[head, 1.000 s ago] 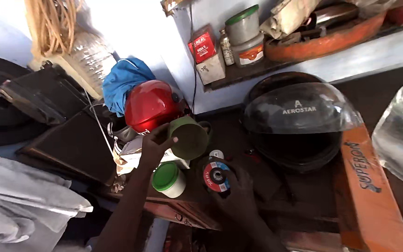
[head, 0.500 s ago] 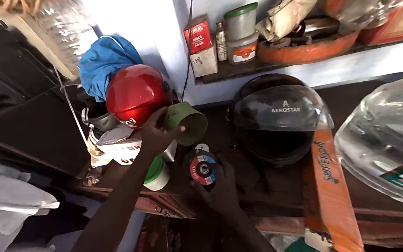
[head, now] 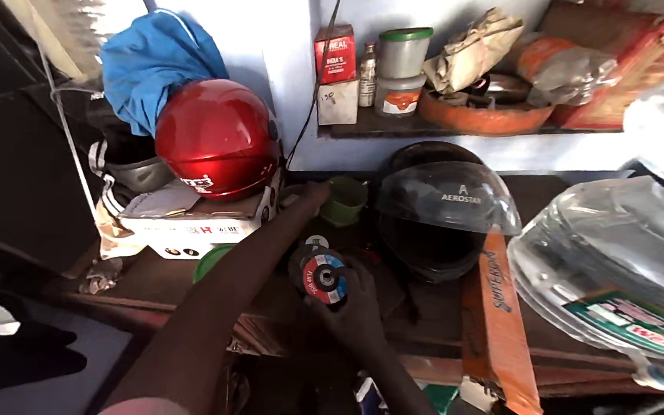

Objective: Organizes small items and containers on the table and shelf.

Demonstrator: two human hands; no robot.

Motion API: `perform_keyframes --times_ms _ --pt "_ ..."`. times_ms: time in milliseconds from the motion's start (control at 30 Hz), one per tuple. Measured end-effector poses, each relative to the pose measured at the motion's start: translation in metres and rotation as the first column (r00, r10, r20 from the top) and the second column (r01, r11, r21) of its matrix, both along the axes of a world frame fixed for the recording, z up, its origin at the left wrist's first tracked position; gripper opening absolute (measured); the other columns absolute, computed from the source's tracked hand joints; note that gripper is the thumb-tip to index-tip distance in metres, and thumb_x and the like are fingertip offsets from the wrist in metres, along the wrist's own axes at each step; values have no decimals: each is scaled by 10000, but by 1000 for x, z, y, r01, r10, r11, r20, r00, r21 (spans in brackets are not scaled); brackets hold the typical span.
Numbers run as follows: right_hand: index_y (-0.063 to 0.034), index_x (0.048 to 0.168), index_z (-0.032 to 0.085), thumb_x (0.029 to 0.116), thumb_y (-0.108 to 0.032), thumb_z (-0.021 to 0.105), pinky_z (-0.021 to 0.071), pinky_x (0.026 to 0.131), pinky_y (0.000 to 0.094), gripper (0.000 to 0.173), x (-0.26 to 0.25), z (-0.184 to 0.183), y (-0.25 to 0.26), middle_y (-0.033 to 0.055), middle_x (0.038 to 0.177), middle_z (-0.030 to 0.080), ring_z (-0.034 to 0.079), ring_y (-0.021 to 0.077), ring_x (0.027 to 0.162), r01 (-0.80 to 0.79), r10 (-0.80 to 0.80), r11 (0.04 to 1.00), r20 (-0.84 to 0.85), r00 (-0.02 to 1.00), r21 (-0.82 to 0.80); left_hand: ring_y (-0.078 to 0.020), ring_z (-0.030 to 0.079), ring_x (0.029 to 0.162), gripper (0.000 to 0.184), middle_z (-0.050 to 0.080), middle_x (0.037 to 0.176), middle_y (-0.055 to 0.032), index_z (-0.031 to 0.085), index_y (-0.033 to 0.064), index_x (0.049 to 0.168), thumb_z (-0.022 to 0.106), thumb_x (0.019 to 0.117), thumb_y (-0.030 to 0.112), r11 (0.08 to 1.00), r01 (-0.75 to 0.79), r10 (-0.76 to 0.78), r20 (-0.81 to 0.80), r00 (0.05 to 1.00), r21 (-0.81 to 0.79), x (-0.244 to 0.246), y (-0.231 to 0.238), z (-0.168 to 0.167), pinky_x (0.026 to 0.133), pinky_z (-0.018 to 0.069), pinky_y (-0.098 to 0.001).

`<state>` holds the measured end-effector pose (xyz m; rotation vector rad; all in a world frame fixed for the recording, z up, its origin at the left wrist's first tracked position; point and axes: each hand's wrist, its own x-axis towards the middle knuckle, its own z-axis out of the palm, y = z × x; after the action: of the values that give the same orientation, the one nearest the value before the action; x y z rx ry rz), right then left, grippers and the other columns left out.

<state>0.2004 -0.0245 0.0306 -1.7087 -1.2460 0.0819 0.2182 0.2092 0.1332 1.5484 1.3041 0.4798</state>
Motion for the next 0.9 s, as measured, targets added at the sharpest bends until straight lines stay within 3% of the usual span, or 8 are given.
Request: perform_keyframes --times_ms 100,233,367,500,600,667,767,900 --pt "-63 1159 714 725 -648 803 504 1038 556 734 3 2 -1 240 1397 585 567 412 1285 -28 28 1000 -18 999 3 -436 517 1325 669 522 1416 -317 490 -77 1416 548 1046 477 996 73 -71 -47 996 45 -10 -4 -3 1077 433 -621" --pt "-87 1206 720 751 -649 780 515 1032 539 725 10 0 -6 247 1444 553 550 409 1315 -91 91 996 -31 995 7 -436 610 1213 647 625 1262 -311 590 -80 1312 504 1057 509 877 424 -355 -290 889 227 -66 -31 8 1040 467 -639" --pt "-92 1303 688 750 -609 811 549 1014 492 767 14 2 -13 192 1411 600 597 321 1281 -100 96 995 -126 987 -25 -304 691 1043 663 711 1123 -173 649 34 1290 744 893 557 787 611 -548 -361 755 83 -128 -64 -1 959 546 -562" --pt "2 1404 582 726 -533 858 528 1013 563 906 10 2 -14 179 1319 664 647 325 1198 -57 52 997 -118 992 -43 -241 691 982 730 700 1085 -125 592 64 1303 923 739 388 832 554 -528 -253 810 38 -142 -86 -15 899 579 -484" --pt "-10 1402 597 747 -533 848 400 1103 671 875 9 0 -11 159 1364 653 613 341 1266 -70 69 997 -53 996 -18 -247 688 989 701 694 1099 -118 578 101 1324 919 751 318 856 508 -469 -270 841 97 -139 -100 -4 883 581 -492" --pt "-13 1412 592 750 -518 850 354 1141 677 872 7 4 -10 141 1383 650 612 315 1283 -71 70 997 -13 997 -12 -258 678 1016 697 682 1133 -127 567 106 1351 905 761 261 858 495 -439 -303 846 139 -138 -108 3 888 574 -498" --pt "-26 1463 537 739 -492 868 422 1136 585 922 6 12 -9 129 1357 657 623 279 1259 -90 88 994 -26 996 -62 -299 662 1078 826 659 1214 -158 496 114 1455 912 750 219 859 484 -417 -317 852 169 -137 -112 8 921 562 -525" --pt "-16 1490 495 704 -390 912 564 986 493 965 9 19 -5 179 1340 649 669 290 1166 -150 145 986 -60 988 -70 -276 662 1097 873 655 1247 -153 507 72 1440 937 681 93 877 471 -454 -162 876 91 -138 -108 6 941 567 -484"
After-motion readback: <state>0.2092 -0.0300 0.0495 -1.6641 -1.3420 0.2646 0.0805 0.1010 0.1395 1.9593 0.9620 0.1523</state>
